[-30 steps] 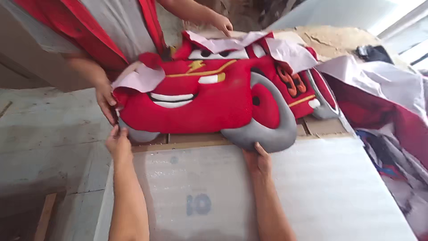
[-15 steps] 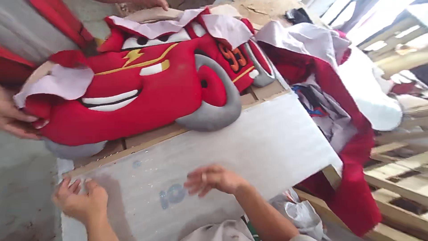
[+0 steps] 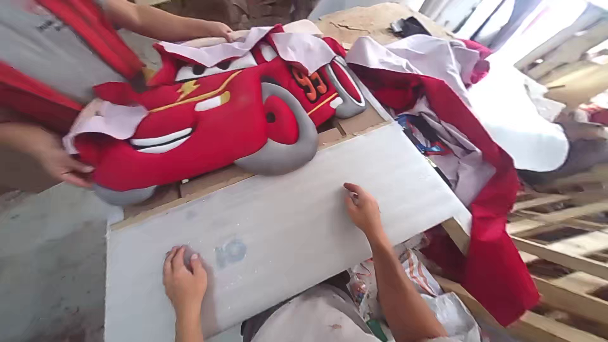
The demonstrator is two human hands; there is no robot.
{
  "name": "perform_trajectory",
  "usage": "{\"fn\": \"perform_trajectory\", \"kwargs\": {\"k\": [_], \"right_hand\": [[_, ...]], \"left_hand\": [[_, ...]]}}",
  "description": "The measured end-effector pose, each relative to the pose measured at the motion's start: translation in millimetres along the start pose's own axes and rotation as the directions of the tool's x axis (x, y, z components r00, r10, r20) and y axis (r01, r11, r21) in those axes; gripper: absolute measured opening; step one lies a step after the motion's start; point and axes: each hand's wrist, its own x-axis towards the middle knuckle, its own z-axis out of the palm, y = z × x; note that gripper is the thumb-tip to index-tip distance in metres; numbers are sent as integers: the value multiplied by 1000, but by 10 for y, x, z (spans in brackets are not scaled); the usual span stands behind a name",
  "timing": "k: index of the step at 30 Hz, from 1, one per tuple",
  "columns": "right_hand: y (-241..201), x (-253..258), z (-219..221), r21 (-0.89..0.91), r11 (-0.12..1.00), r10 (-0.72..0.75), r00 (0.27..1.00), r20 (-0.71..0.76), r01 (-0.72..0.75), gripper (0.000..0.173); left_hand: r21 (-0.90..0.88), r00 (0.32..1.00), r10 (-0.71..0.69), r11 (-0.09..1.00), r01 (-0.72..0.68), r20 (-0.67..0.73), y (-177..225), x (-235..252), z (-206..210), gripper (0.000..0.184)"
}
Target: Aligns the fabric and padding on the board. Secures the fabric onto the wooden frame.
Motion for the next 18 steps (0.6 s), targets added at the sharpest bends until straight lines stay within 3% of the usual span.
{"fn": "perform_trajectory", "kwargs": {"k": [3, 5, 9, 18], "right_hand": [[165, -54, 167, -57, 985, -170, 972, -161, 163, 32], [185, -95, 248, -118, 967, -246, 950, -193, 227, 31], [116, -138, 322, -160, 966, -234, 950, -207, 203, 30], [124, -185, 329, -189, 964, -223, 958, -178, 189, 28]], "left_hand": [[1, 999, 37, 999, -37, -38, -37, -105, 58, 50], [-28, 997, 59, 998, -61, -58, -87, -110, 48, 50], [-89, 990, 87, 991, -97, -107, -196, -104, 54, 47], [-135, 983, 172, 975, -178, -60, -299, -382, -77, 48]]}}
